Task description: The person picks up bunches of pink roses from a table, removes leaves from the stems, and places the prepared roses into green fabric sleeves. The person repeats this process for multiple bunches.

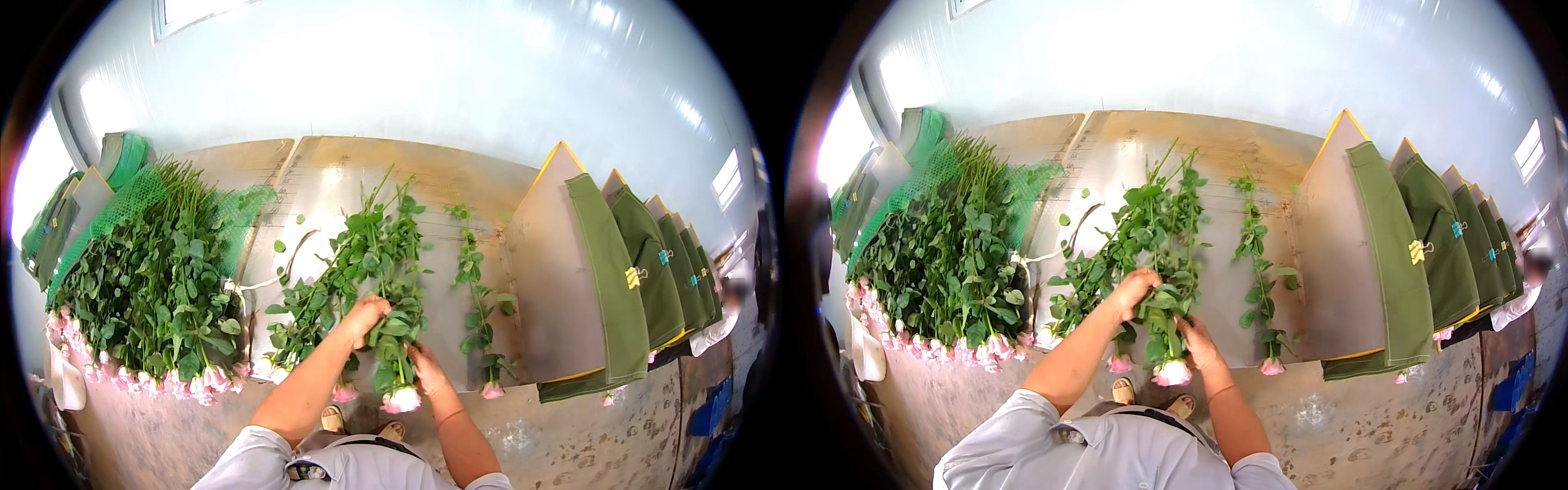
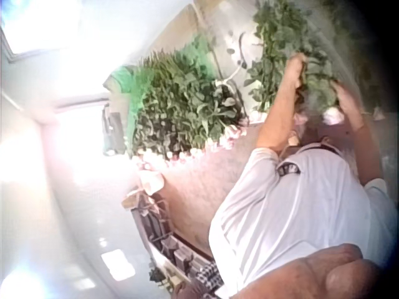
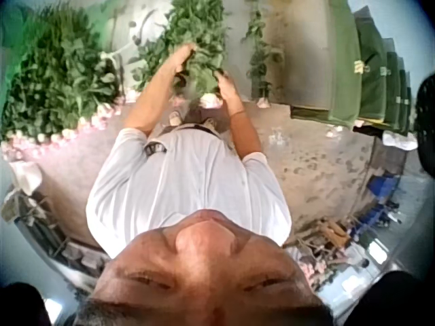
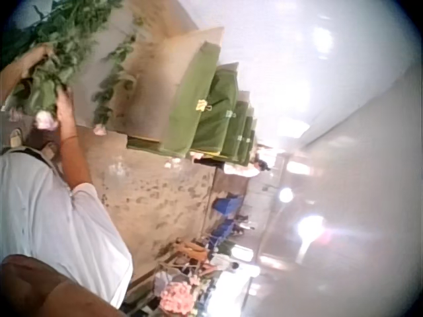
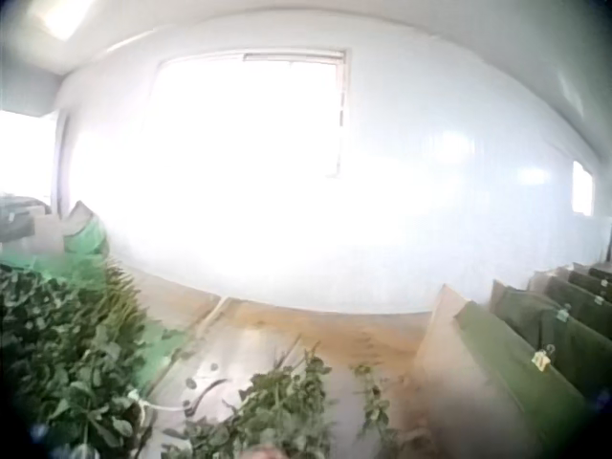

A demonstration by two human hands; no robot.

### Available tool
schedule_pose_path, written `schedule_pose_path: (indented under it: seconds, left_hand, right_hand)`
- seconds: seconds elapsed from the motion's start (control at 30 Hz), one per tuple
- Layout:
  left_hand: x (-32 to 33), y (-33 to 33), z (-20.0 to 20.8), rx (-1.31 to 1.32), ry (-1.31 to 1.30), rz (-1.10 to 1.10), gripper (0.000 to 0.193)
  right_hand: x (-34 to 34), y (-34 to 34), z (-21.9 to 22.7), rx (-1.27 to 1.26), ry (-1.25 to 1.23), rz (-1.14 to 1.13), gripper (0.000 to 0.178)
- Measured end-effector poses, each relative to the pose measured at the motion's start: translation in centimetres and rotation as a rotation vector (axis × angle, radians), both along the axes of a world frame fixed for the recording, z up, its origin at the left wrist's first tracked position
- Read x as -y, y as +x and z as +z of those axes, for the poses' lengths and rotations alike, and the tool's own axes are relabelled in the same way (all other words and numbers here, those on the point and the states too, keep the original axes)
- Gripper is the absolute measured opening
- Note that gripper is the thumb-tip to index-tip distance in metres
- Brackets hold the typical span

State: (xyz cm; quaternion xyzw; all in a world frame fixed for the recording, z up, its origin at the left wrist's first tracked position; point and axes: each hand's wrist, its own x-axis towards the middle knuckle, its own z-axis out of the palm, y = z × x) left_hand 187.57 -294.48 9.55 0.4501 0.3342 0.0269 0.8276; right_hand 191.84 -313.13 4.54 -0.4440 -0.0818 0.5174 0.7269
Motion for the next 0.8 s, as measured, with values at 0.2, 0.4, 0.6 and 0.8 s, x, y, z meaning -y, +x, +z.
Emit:
schedule_pose_path:
  seconds: [0.2, 0.4, 0.6, 0.8]
  left_hand:
    - [-6.3, -5.8, -1.8, 0.304, -0.382, -0.025, 0.029]
    - [-8.0, -10.7, -3.2, 0.224, -0.506, 0.154, 0.046]
    - [-8.7, -15.3, -2.1, 0.2, -0.48, -0.073, 0.05]
    - [-9.0, -17.1, 0.9, 0.348, -0.194, -0.045, 0.043]
  right_hand:
    - [0.4, 1.9, 1.1, 0.223, -0.196, -0.238, 0.034]
    - [-2.5, 1.4, 0.8, 0.307, -0.359, -0.183, 0.032]
    - [-4.8, -0.9, 4.1, 0.531, -0.387, -0.271, 0.032]
    - [-4.6, -0.9, 4.7, 0.523, -0.364, -0.238, 0.03]
